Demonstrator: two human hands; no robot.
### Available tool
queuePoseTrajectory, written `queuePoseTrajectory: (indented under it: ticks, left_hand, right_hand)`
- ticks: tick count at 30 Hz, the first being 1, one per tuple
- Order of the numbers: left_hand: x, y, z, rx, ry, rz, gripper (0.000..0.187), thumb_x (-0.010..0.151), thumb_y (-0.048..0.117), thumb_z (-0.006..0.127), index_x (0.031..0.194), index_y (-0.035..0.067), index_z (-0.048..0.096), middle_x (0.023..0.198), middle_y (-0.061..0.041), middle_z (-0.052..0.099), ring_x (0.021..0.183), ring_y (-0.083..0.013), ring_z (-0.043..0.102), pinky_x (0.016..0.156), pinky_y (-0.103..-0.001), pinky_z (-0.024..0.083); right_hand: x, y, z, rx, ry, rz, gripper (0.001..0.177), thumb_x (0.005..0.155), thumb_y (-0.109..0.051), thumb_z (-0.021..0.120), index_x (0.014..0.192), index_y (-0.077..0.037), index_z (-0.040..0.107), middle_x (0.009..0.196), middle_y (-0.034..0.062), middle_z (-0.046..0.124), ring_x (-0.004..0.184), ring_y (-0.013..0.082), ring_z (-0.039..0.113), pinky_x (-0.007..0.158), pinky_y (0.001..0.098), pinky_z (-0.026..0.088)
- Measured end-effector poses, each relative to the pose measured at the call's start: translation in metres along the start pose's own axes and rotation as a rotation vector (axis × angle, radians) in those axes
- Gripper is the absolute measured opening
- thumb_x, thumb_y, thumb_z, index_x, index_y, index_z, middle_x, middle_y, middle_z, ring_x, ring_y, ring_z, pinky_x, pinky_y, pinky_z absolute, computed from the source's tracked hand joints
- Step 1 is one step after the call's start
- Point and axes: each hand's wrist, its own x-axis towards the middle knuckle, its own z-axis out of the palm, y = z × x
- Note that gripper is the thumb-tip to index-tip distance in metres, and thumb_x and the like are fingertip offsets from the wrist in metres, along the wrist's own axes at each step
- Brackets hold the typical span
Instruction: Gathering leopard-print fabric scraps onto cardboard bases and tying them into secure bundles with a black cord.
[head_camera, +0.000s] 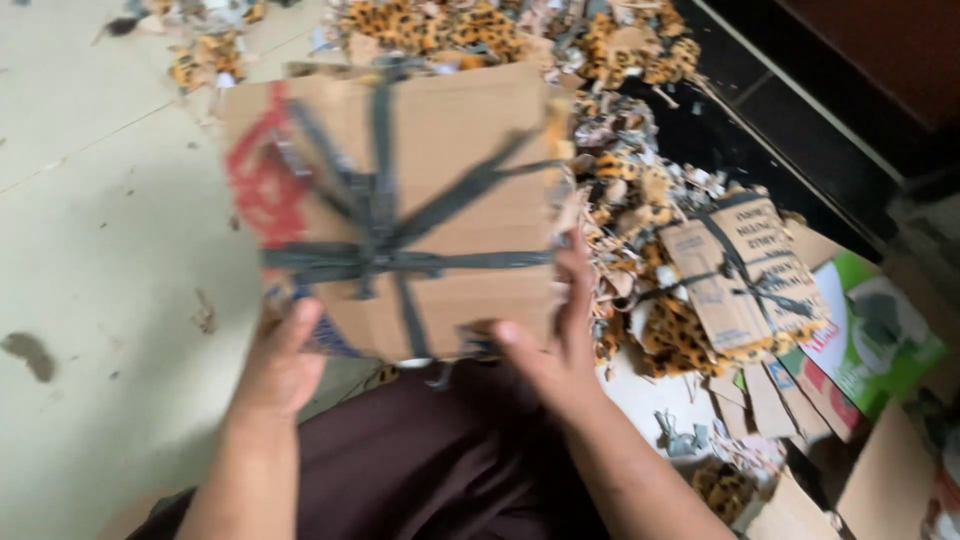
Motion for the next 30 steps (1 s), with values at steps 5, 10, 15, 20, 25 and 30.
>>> queuePoseTrajectory:
  ticks: [5,10,15,20,25,30]
  left_hand:
    - [0.027,-0.05,0.14,0.268,-0.133,0.03,0.09,0.086,0.036,0.08,0.152,-0.005,0.036,0.147,-0.025,0.05,0.138,-0.0321,0.046,0.123,-0.05,0.032]
    - [0.048,-0.054,0.282,0.437,-0.507,-0.185,0.11,0.083,0.069,0.066,0.16,0.001,0.027,0.164,-0.031,0.027,0.152,-0.0475,0.026,0.124,-0.059,0.02]
    - [0.104,-0.197,0.325,0.656,-0.494,-0.13,0.104,0.084,0.071,0.072,0.156,0.006,0.038,0.16,-0.025,0.035,0.149,-0.0407,0.037,0.124,-0.055,0.03]
    - [0.095,-0.214,0.349,0.709,-0.39,-0.083,0.093,0.085,0.058,0.076,0.159,0.024,0.033,0.151,-0.032,0.044,0.134,-0.0466,0.054,0.112,-0.054,0.047]
    - [0.072,-0.212,0.362,0.722,-0.332,0.076,0.078,0.094,0.047,0.074,0.16,0.038,0.033,0.163,-0.037,0.013,0.148,-0.0616,0.023,0.116,-0.069,0.033]
    - [0.049,-0.237,0.372,1.004,-0.424,0.45,0.045,0.106,0.041,0.054,0.151,0.042,0.053,0.17,-0.017,0.007,0.155,-0.0507,-0.002,0.109,-0.081,-0.002]
  right_hand:
    - [-0.063,0.045,-0.1,0.04,0.432,0.353,0.087,0.089,-0.024,0.075,0.154,-0.022,0.018,0.146,0.0251,0.033,0.137,0.0423,0.04,0.117,0.0561,0.034]
    - [-0.061,0.049,-0.171,0.138,0.766,0.166,0.065,0.101,-0.017,0.069,0.15,-0.022,0.028,0.133,0.0096,0.047,0.126,0.022,0.048,0.115,0.0454,0.04]
    - [-0.06,0.11,-0.206,0.115,0.994,0.183,0.061,0.109,-0.021,0.074,0.151,-0.02,0.029,0.146,0.0174,0.049,0.128,0.0307,0.053,0.111,0.055,0.044]
    - [-0.069,0.135,-0.207,0.019,1.094,0.464,0.08,0.107,-0.037,0.072,0.157,-0.006,0.018,0.16,0.0358,0.019,0.15,0.0524,0.02,0.122,0.064,0.018]
    - [-0.063,0.138,-0.219,0.097,1.086,0.393,0.063,0.106,-0.033,0.073,0.147,-0.011,0.032,0.145,0.0192,0.043,0.13,0.0349,0.05,0.106,0.0531,0.049]
    - [-0.069,0.109,-0.229,0.094,1.019,0.456,0.055,0.109,-0.037,0.059,0.149,-0.009,0.033,0.158,0.0326,0.024,0.149,0.0552,0.022,0.117,0.0728,0.018]
